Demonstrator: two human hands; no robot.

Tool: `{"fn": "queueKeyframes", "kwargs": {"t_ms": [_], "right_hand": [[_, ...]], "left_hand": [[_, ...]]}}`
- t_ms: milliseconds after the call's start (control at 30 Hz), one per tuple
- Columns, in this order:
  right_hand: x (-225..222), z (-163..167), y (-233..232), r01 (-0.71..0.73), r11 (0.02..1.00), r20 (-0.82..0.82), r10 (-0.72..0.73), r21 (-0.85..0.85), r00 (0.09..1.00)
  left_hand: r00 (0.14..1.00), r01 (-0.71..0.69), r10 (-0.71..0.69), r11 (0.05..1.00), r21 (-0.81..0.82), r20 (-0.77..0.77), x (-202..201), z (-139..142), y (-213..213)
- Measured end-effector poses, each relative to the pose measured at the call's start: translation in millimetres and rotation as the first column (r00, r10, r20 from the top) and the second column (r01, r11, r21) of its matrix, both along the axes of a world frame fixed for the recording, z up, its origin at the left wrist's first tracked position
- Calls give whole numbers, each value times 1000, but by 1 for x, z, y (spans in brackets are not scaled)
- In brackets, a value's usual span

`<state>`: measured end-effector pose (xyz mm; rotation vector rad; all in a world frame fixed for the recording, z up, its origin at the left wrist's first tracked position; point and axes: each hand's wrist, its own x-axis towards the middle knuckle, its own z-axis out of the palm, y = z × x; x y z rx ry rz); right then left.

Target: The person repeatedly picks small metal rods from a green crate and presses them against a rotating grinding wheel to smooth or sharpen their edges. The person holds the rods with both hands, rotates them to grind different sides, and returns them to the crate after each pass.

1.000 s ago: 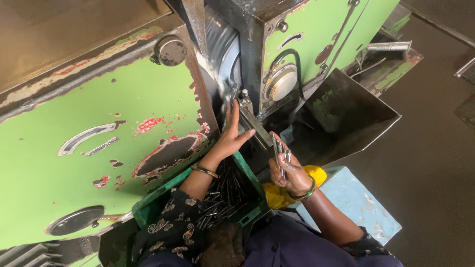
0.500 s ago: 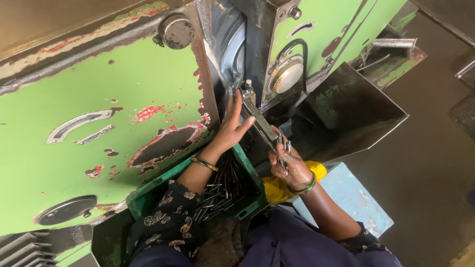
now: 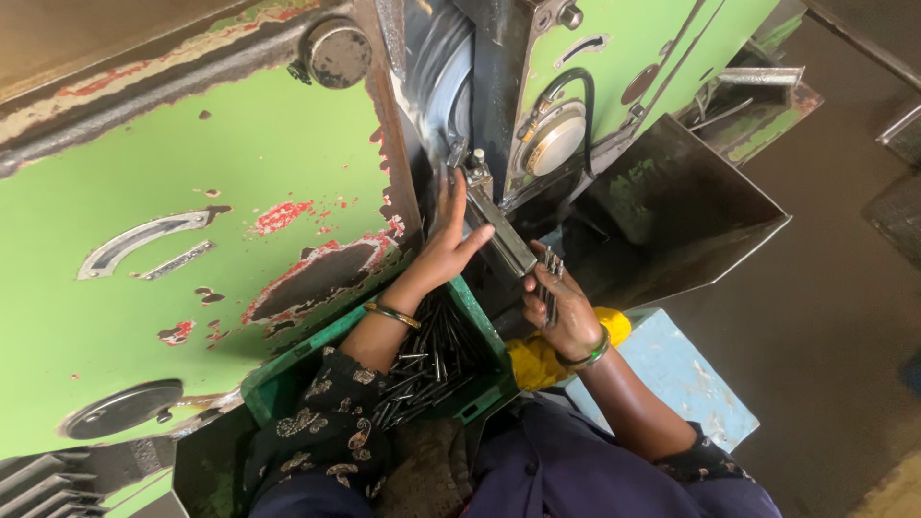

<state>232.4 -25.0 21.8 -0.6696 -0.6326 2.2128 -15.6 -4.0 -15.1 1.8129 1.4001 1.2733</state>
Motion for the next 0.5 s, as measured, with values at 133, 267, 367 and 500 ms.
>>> {"fn": "queueKeyframes", "kwargs": {"t_ms": [133,267,367,500], "right_hand": [[1,-9,4,96,994,9,-96,-47,995],[1,-17,7,219,973,5,-219,-76,976],[2,-22,11,308,946,17,-308,-101,951],[7,-31,17,368,910,-33,-381,-190,924]], "left_hand": [[989,-147,148,988,53,-19,7,-2,-4],[991,-128,128,992,-16,-26,7,5,-4],[995,-32,30,999,-16,-98,6,12,0],[994,10,-10,1000,-3,-106,6,12,3]]}}
